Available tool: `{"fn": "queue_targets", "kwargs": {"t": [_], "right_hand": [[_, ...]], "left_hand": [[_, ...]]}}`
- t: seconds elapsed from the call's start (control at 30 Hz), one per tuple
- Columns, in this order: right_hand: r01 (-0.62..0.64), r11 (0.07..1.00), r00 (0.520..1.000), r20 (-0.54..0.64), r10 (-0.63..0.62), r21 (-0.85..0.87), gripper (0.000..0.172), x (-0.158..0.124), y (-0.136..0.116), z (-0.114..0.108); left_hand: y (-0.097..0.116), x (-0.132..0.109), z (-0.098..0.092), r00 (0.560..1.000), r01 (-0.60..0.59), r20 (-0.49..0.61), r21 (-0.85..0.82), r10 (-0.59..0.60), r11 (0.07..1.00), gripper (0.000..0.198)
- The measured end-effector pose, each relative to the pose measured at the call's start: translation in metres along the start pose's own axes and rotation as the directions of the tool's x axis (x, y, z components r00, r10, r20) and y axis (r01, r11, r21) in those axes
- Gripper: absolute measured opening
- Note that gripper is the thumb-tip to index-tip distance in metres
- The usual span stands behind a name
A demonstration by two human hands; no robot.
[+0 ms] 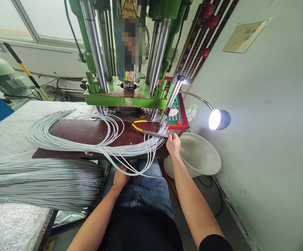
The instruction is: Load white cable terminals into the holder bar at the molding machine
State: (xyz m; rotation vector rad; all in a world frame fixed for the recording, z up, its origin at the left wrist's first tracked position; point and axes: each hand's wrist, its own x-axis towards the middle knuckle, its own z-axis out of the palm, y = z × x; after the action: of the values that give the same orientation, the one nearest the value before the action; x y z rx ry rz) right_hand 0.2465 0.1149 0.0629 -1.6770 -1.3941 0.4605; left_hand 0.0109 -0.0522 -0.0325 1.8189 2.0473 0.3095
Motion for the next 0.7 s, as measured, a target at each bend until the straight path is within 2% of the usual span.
{"fn": "queue_targets", "kwargs": {"t": [0.3, 0.4, 0.5, 0.6, 0.7], "right_hand": [[0.065, 0.998, 0.998, -0.011, -0.065, -0.014, 0.031, -0.004, -0.005, -0.005], [0.104, 0.994, 0.994, -0.025, -0.105, -0.039, 0.032, -0.001, -0.013, -0.014], [0.178, 0.982, 0.983, -0.024, -0.180, -0.064, 0.037, 0.007, -0.034, -0.020], [0.296, 0.954, 0.950, 0.119, -0.288, -0.049, 0.037, 0.015, -0.069, -0.009], [0.415, 0.910, 0.862, 0.333, -0.382, -0.029, 0.028, 0.022, -0.107, 0.021]], "left_hand": [[0.002, -0.009, -0.006, 0.998, -0.049, -0.045, -0.068, 0.046, 0.996, 0.024], [-0.004, -0.022, -0.008, 0.996, -0.061, -0.068, -0.122, 0.053, 0.991, 0.020], [-0.011, -0.043, -0.009, 0.996, -0.072, -0.068, -0.189, 0.060, 0.979, 0.025], [-0.018, -0.065, -0.016, 0.996, -0.084, -0.038, -0.245, 0.077, 0.966, 0.027], [-0.027, -0.079, -0.042, 0.990, -0.130, 0.019, -0.303, 0.142, 0.944, 0.022]]}}
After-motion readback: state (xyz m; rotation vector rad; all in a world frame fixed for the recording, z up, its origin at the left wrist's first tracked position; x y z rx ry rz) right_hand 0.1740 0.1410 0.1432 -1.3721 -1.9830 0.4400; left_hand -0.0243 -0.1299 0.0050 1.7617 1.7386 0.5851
